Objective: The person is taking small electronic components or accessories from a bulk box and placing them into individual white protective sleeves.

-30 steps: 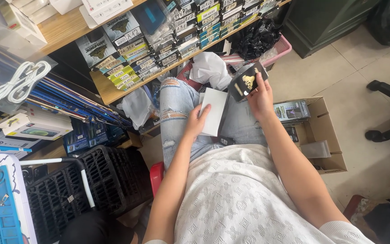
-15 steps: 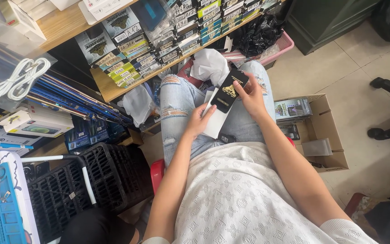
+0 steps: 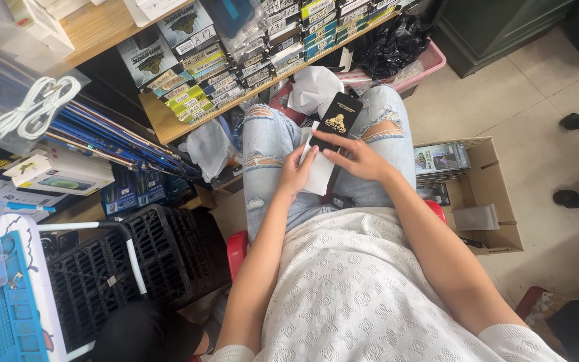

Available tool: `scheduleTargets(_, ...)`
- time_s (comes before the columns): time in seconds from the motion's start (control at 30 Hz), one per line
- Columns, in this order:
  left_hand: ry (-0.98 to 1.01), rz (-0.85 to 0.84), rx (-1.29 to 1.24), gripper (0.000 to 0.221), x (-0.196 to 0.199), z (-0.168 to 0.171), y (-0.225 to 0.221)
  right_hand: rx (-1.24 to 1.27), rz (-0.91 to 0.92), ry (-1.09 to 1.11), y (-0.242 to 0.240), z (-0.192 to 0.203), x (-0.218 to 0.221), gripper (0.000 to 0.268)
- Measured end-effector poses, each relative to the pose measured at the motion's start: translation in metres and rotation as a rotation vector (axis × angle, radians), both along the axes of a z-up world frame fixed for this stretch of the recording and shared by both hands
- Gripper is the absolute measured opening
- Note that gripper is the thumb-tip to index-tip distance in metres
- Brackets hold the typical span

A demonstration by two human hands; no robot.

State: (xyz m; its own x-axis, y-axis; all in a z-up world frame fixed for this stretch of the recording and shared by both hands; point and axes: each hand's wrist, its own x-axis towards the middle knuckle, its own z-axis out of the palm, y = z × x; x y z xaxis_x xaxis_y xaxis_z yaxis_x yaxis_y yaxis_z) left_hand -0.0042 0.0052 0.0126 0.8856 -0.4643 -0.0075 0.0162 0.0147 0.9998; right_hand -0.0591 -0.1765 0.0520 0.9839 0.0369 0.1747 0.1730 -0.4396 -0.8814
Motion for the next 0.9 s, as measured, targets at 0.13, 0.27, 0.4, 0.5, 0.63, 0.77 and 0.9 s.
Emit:
scheduleTargets(0.13,-0.036,-0.001,-0.029,0.017,-0.002,0.004,0.0,0.171,0.099,0.2,0.0,0.005,-0.003,0.043)
scheduleTargets(0.27,-0.004,-0.024,-0.005,0.018,0.003,-0.004,-0.003,0.301,0.061,0.17,-0.005,0.0,0.002,0.041)
scheduleTargets(0.4,-0.012,-0.03,0.005,0.021,0.0,0.003,-0.003,0.452,-0.072,0.084,-0.022,-0.031,0.012,0.045)
scheduleTargets(0.5,-0.028,-0.036,0.024,0.02,0.002,0.003,-0.002,0.469,-0.173,0.051,-0.019,-0.021,0.008,0.055)
scheduleTargets(0.63,-0.023,-0.016,-0.006,0.02,0.003,-0.006,-0.003,0.404,-0.151,0.064,-0.022,-0.03,0.01,0.056)
scheduleTargets(0.77,0.018,0.028,-0.044,0.025,0.007,-0.02,-0.004,0.27,0.036,0.155,-0.009,-0.022,0.008,0.048)
scheduleTargets(0.9,-0.003,0.074,-0.063,0.021,-0.002,-0.003,-0.001,0.241,0.071,0.259,-0.002,0.007,-0.003,0.042)
